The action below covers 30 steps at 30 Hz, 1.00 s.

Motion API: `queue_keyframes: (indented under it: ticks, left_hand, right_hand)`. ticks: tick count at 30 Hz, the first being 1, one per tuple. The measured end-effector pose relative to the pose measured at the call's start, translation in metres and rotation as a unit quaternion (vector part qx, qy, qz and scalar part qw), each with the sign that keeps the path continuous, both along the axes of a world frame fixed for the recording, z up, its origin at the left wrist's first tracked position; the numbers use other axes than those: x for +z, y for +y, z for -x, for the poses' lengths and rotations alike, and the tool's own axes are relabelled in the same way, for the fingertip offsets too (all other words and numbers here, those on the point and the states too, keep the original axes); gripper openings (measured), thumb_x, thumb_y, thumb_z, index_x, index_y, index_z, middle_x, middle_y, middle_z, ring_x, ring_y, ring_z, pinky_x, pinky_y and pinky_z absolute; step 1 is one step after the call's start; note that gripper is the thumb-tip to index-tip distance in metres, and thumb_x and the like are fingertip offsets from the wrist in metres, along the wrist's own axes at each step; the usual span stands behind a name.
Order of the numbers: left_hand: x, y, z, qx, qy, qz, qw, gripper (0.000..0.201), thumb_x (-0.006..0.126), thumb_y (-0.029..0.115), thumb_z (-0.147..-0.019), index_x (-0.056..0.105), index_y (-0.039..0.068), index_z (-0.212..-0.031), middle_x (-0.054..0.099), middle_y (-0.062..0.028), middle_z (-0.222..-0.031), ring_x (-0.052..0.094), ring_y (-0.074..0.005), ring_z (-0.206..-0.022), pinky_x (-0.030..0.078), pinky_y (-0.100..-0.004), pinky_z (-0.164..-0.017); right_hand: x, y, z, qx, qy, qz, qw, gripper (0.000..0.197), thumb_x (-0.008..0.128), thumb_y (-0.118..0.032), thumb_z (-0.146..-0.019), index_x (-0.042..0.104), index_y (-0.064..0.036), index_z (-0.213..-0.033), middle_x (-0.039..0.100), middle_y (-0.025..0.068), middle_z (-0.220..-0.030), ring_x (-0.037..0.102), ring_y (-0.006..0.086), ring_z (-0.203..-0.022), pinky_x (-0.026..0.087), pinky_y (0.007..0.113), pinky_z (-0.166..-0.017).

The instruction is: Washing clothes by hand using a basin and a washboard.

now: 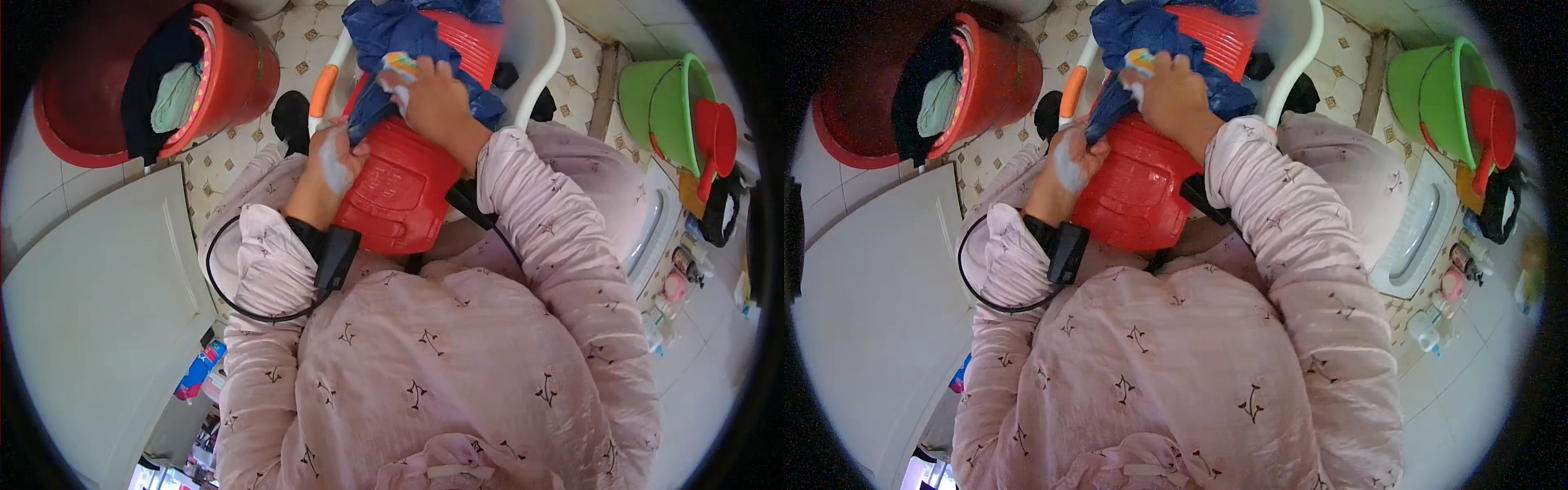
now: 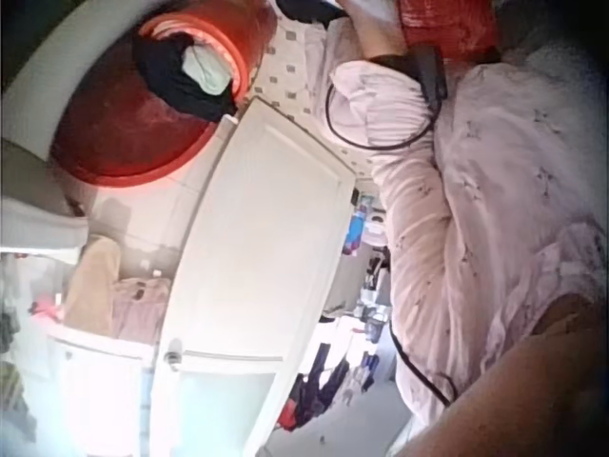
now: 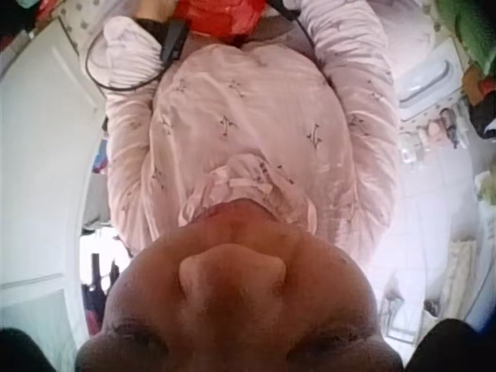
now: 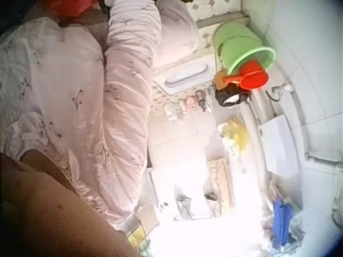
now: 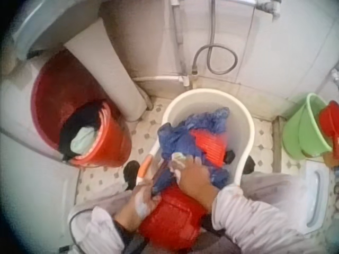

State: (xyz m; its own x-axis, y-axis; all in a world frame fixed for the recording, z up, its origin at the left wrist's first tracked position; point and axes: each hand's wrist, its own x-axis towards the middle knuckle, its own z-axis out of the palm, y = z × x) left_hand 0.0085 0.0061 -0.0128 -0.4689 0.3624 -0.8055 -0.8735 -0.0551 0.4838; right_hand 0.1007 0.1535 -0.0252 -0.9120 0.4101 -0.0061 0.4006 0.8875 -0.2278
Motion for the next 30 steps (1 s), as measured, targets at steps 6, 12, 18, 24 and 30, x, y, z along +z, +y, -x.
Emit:
queue_keyframes:
  ticks: [6,12,18,24,30]
  left_hand:
    - [0.015,0.01,-0.011,0.003,0.015,-0.006,1.0,0.014,0.032,0.007,-0.091,0.044,0.004,-0.095,0.051,-0.0081,-0.074,0.042,-0.014,-0.051,0.03,-0.023,-0.041]
    - [0.004,0.009,0.001,0.041,-0.058,-0.024,0.997,0.019,0.032,0.015,-0.091,0.048,0.007,-0.098,0.054,-0.0068,-0.078,0.045,-0.0125,-0.055,0.034,-0.022,-0.04]
    - [0.034,0.01,-0.003,0.029,-0.133,-0.131,0.982,0.016,0.03,0.011,-0.09,0.045,0.006,-0.093,0.052,-0.0066,-0.076,0.042,-0.0115,-0.051,0.029,-0.0203,-0.036]
    - [-0.002,-0.003,0.015,0.052,-0.082,-0.132,0.986,0.019,0.036,0.015,-0.09,0.05,0.007,-0.1,0.057,-0.0057,-0.078,0.05,-0.0117,-0.055,0.033,-0.0204,-0.037]
    - [0.031,0.004,-0.001,-0.077,-0.08,-0.179,0.977,0.014,0.042,0.017,-0.088,0.051,0.008,-0.091,0.057,-0.0057,-0.075,0.047,-0.0134,-0.05,0.031,-0.0234,-0.035]
  right_hand:
    - [0.002,0.046,-0.004,-0.138,0.03,-0.015,0.99,0.029,0.053,-0.035,-0.083,0.055,-0.0307,-0.112,0.051,0.0169,-0.091,0.054,0.0341,-0.078,0.049,0.043,-0.06]
    - [0.052,-0.058,-0.018,0.036,0.106,0.25,0.962,0.036,0.052,-0.029,-0.081,0.051,-0.0342,-0.117,0.048,0.0156,-0.102,0.05,0.0363,-0.089,0.05,0.043,-0.068]
    - [0.023,0.015,-0.02,-0.091,0.017,0.062,0.994,0.031,0.051,-0.031,-0.084,0.054,-0.0322,-0.114,0.046,0.016,-0.1,0.051,0.0337,-0.088,0.05,0.041,-0.068]
    - [0.045,-0.03,-0.02,0.095,0.226,0.217,0.945,0.036,0.054,-0.032,-0.082,0.053,-0.035,-0.118,0.045,0.0167,-0.107,0.05,0.0332,-0.093,0.047,0.042,-0.077]
    - [0.027,-0.006,-0.018,0.03,0.143,0.149,0.978,0.038,0.057,-0.031,-0.079,0.053,-0.0358,-0.117,0.047,0.0159,-0.105,0.05,0.033,-0.093,0.047,0.043,-0.075]
